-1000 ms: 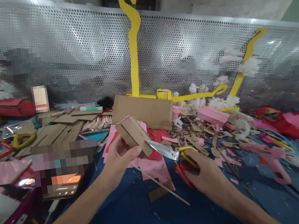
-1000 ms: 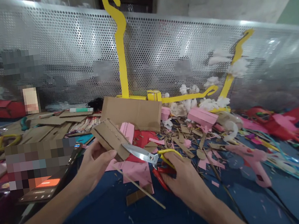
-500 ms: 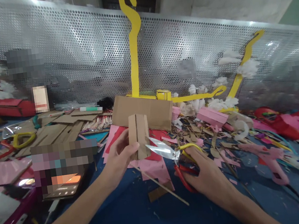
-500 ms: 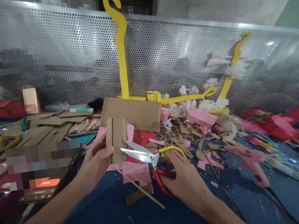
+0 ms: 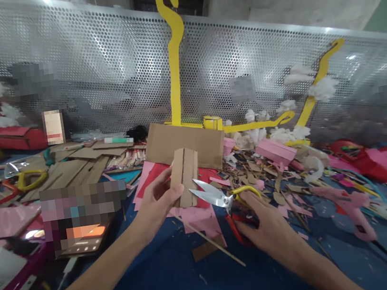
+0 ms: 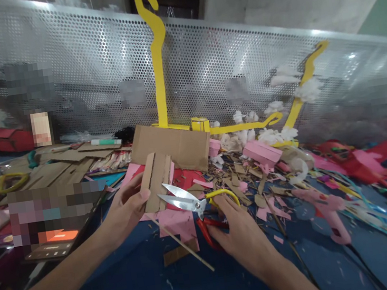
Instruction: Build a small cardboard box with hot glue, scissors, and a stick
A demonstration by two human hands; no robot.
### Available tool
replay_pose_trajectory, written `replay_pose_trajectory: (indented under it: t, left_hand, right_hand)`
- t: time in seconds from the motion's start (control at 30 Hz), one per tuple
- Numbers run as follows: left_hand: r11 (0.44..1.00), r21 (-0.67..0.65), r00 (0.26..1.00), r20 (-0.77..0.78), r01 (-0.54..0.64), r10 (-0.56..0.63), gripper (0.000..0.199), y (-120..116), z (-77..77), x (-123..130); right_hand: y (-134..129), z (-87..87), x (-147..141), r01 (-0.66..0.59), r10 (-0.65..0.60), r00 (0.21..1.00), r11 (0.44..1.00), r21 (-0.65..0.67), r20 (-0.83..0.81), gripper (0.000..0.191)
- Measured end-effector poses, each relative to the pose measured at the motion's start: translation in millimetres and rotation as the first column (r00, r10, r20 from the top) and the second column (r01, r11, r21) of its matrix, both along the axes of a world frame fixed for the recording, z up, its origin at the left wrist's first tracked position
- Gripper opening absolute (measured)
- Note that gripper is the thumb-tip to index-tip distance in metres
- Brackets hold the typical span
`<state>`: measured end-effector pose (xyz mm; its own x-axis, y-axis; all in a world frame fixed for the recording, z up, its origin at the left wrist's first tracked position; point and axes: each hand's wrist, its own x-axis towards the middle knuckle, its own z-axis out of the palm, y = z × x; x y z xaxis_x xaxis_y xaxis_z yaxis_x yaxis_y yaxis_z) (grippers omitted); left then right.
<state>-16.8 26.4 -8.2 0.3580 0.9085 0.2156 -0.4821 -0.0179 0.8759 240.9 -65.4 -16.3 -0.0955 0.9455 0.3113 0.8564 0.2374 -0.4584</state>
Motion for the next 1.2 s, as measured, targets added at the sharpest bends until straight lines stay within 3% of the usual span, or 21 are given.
replay_pose_trajectory:
  t: [0.27, 0.47, 1.2]
  left_hand:
    - [1.000, -0.008, 0.999, -0.039, -0.014, 0.013, 0.065, 0.1, 4.4, -1.1]
    - [1.000, -0.009, 0.998, -0.054, -0.014, 0.014, 0.064, -0.3, 5.1, -1.3]
    - [0.997, -0.073, 1.000, -0.015, -0.013, 0.012, 0.055, 0.0, 5.1, 1.5]
  right_hand:
    - [1.5, 0.8, 1.8, -0.010, 0.009, 1.000, 1.000, -0.006, -0.011, 0.009]
    - [0.9, 2.4, 1.1, -0.032, 0.032, 0.998, 0.999, 0.001, -0.051, 0.017]
    - [1.5, 2.0, 0.8, 0.075, -0.075, 0.997, 0.997, -0.027, -0.010, 0.007]
